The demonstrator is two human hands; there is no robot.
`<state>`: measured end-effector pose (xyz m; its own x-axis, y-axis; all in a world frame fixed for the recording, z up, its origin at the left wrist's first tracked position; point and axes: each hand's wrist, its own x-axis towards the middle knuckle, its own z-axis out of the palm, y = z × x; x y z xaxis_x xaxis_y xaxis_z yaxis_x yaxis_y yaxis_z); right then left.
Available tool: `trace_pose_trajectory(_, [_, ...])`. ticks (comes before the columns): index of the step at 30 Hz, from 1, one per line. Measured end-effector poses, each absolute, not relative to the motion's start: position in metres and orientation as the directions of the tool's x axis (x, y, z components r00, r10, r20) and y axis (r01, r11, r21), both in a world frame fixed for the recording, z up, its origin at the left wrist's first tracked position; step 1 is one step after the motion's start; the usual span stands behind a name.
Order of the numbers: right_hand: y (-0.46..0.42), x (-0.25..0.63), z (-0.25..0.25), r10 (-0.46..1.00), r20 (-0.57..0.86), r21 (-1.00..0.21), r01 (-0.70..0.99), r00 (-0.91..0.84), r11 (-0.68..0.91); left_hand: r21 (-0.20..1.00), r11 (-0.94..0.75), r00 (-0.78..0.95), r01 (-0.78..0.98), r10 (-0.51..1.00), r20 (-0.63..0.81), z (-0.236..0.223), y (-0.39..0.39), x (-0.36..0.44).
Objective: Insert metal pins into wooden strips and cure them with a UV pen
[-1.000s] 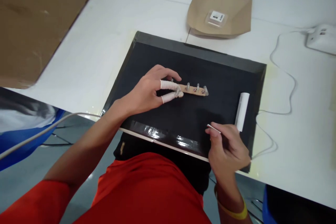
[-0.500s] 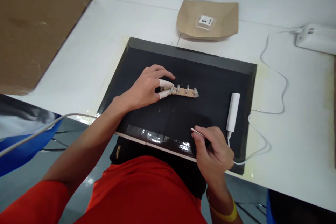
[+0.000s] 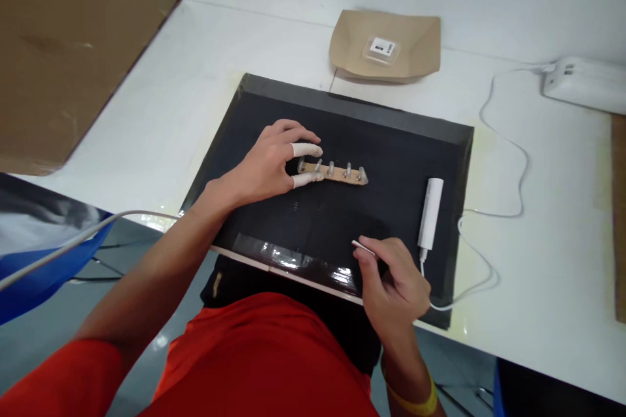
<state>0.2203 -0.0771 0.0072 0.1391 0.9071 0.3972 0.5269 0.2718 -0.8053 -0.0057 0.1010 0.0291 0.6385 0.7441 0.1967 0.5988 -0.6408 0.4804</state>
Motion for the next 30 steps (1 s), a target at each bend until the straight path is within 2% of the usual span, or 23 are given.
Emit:
trace_pose_trajectory(5, [-0.075, 0.219, 0.008, 0.913, 0.381, -0.815, 0.52, 0.145, 0.258, 0.467, -0.657, 0.67, 0.592, 0.723, 0.169, 0.034, 0.103, -0.012])
trace_pose_trajectory(7, [-0.071, 0.218, 0.007, 0.914, 0.384, -0.783, 0.571, 0.134, 0.245, 0.465, -0.623, 0.653, 0.63, 0.748, 0.118, 0.033, 0.102, -0.015])
trace_pose_trajectory(12, [-0.063, 0.214, -0.002, 0.898, 0.436, -0.533, 0.821, 0.058, 0.205, 0.443, -0.528, 0.577, 0.725, 0.816, 0.029, 0.022, 0.095, -0.022])
trace_pose_trajectory(17, [-0.06, 0.209, -0.007, 0.871, 0.491, -0.352, 0.914, -0.005, 0.204, 0.435, -0.542, 0.55, 0.719, 0.826, 0.121, 0.009, 0.088, -0.024])
trace_pose_trajectory(21, [-0.06, 0.208, -0.008, 0.857, 0.512, -0.314, 0.915, -0.063, 0.255, 0.449, -0.53, 0.516, 0.719, 0.84, 0.167, 0.005, 0.086, -0.024])
trace_pose_trajectory(26, [-0.056, 0.207, -0.012, 0.83, 0.531, -0.23, 0.915, -0.168, 0.332, 0.5, -0.49, 0.488, 0.714, 0.86, 0.146, 0.004, 0.084, -0.024])
trace_pose_trajectory(30, [-0.043, 0.209, -0.013, 0.828, 0.513, -0.264, 0.876, -0.227, 0.404, 0.557, -0.469, 0.462, 0.685, 0.871, 0.165, 0.003, 0.083, -0.024])
